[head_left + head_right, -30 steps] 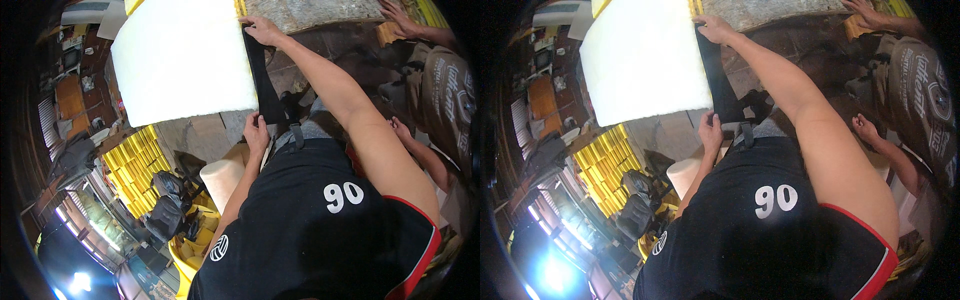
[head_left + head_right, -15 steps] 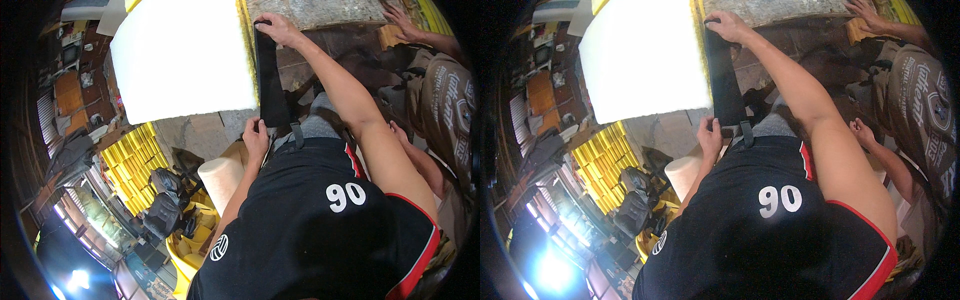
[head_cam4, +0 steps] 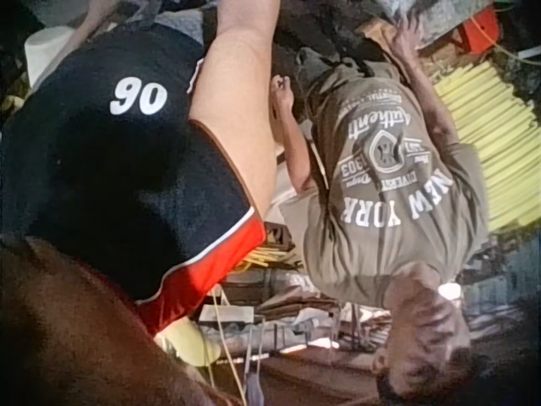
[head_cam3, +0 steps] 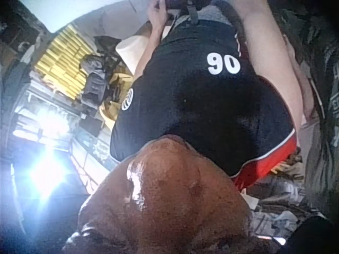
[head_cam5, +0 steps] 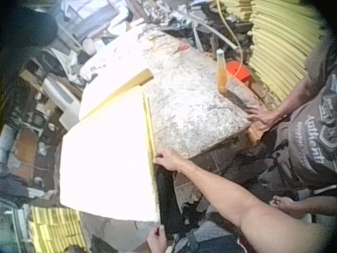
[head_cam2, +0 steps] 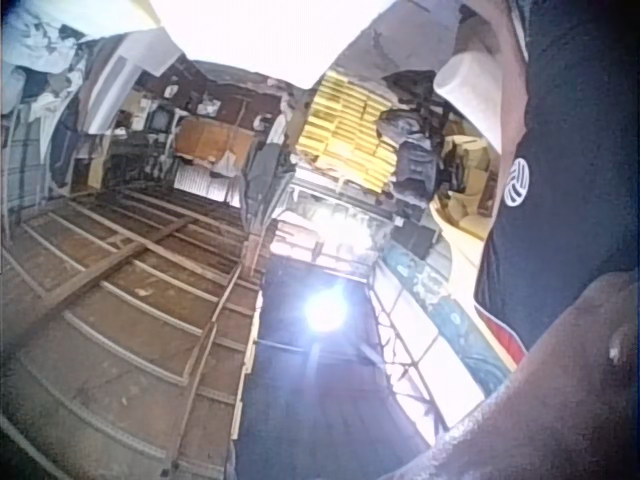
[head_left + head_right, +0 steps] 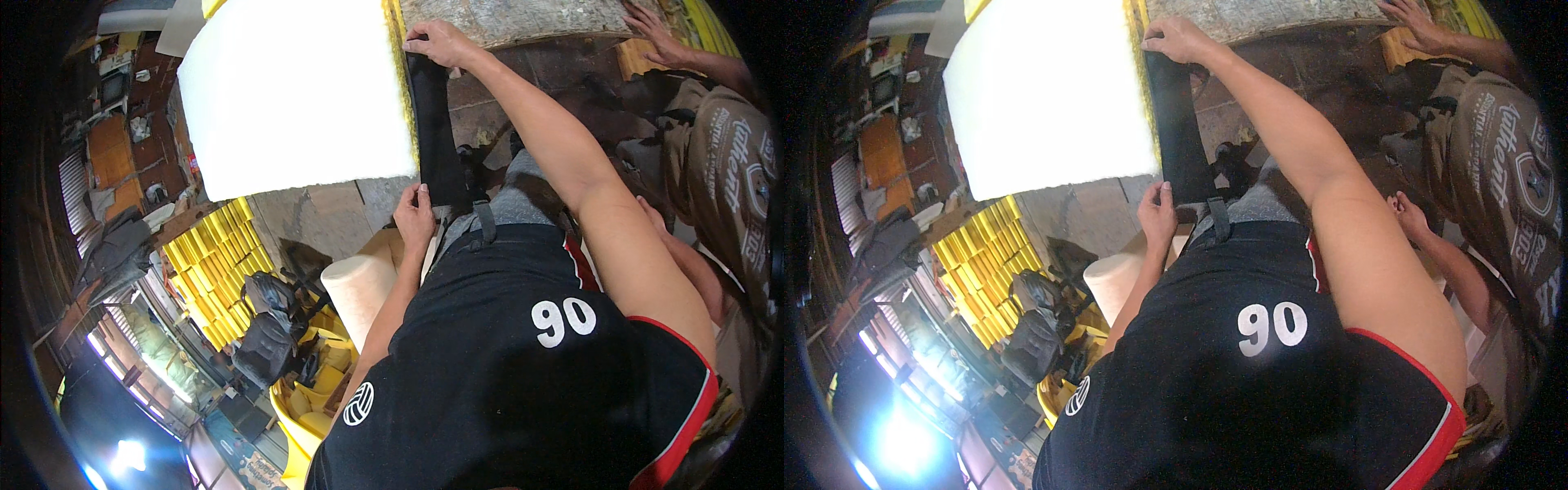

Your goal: The person applies adhesive from a bottle to the edges of a large white foam cushion and then presses a black fabric strip onto the glued edge. The person repeats this process on multiple foam pieces, handling the foam and fabric by hand in a workshop environment.

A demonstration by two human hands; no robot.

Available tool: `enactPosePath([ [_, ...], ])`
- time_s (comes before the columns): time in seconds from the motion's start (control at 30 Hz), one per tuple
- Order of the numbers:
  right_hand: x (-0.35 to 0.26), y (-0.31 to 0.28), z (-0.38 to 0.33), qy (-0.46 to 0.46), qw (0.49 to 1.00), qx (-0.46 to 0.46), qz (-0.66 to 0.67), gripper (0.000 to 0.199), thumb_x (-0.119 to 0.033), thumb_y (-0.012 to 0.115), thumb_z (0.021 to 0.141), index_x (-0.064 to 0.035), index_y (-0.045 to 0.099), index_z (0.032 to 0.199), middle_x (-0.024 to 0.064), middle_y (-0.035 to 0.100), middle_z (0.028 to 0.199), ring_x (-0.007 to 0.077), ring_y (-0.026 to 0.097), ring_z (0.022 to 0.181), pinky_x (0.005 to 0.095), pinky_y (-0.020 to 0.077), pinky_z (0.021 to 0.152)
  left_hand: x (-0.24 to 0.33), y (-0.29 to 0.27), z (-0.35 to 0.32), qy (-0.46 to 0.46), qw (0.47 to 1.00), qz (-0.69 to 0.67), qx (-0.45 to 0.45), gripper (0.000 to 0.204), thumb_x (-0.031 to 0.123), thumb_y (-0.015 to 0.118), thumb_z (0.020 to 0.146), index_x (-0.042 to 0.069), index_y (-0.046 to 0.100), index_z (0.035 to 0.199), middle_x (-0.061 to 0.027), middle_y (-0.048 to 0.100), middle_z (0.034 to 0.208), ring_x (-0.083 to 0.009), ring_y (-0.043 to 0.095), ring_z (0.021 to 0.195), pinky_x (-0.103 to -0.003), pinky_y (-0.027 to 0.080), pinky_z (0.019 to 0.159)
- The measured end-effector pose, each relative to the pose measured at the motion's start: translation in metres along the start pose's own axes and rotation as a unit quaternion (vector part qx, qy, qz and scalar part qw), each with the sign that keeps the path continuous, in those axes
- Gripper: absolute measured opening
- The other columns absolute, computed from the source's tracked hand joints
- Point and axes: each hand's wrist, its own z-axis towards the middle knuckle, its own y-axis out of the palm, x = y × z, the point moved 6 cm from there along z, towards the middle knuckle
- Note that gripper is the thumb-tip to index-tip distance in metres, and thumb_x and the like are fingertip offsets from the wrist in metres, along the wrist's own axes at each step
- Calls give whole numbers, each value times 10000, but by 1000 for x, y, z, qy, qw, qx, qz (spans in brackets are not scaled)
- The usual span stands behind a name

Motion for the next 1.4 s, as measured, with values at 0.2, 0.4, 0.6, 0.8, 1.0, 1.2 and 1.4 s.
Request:
enactPosePath([
  [0.2, 14, 14, 7, -13, 999, 32, 5, 326, -400, 634, 925, -111, 710, 1055, 165, 704, 998, 320, 667, 963, 462, 521, 861, 11, -2, -2, 24, 999, 28, 2, 257, 231, 600, 965, -13, 665, 1010, -133, 677, 790, -160, 605, 737, -323, 493, 709],
  [0.4, 17, 22, 12, -7, 999, 34, 7, 321, -395, 623, 933, -111, 712, 1052, 141, 704, 1013, 311, 663, 966, 456, 513, 875, 9, -3, -1, 20, 999, 43, 2, 267, 234, 591, 971, -17, 664, 1028, -126, 675, 790, -143, 588, 744, -318, 489, 715],
  [0.6, 7, 18, 10, -67, 995, 80, -11, 322, -390, 636, 916, -100, 715, 1032, 143, 683, 1021, 319, 643, 972, 446, 500, 880, 8, -5, 1, 10, 999, 31, -4, 285, 243, 585, 974, -23, 667, 1032, -144, 697, 833, -163, 631, 773, -324, 497, 727],
  [0.8, 13, 21, 13, -42, 995, 89, -18, 336, -409, 641, 908, -100, 713, 1020, 161, 638, 1068, 328, 605, 1048, 447, 470, 936, 21, -6, 2, 8, 999, 50, 4, 290, 254, 591, 970, -17, 675, 1030, -168, 695, 825, -189, 649, 758, -332, 502, 727],
  [1.0, 14, 26, 19, -44, 995, 85, 1, 341, -423, 634, 909, -107, 708, 1015, 152, 637, 1079, 335, 601, 1056, 451, 466, 951, 20, -9, 5, 11, 998, 63, 7, 285, 252, 595, 967, -13, 680, 1026, -167, 692, 806, -196, 646, 740, -346, 500, 711],
  [1.2, 10, 28, 18, -45, 994, 96, 24, 341, -406, 641, 906, -83, 707, 997, 145, 660, 1074, 317, 609, 1054, 431, 465, 952, 23, -10, 4, 21, 997, 66, 18, 270, 243, 595, 965, -6, 682, 1023, -163, 686, 797, -188, 638, 731, -341, 498, 697],
  [1.4, 8, 28, 17, -48, 992, 106, 50, 340, -405, 666, 888, -80, 713, 978, 148, 669, 1066, 318, 613, 1052, 432, 468, 944, 26, -10, 4, 58, 996, 64, 36, 203, 193, 600, 957, 3, 666, 930, -189, 649, 749, -276, 635, 645, -371, 494, 632],
])
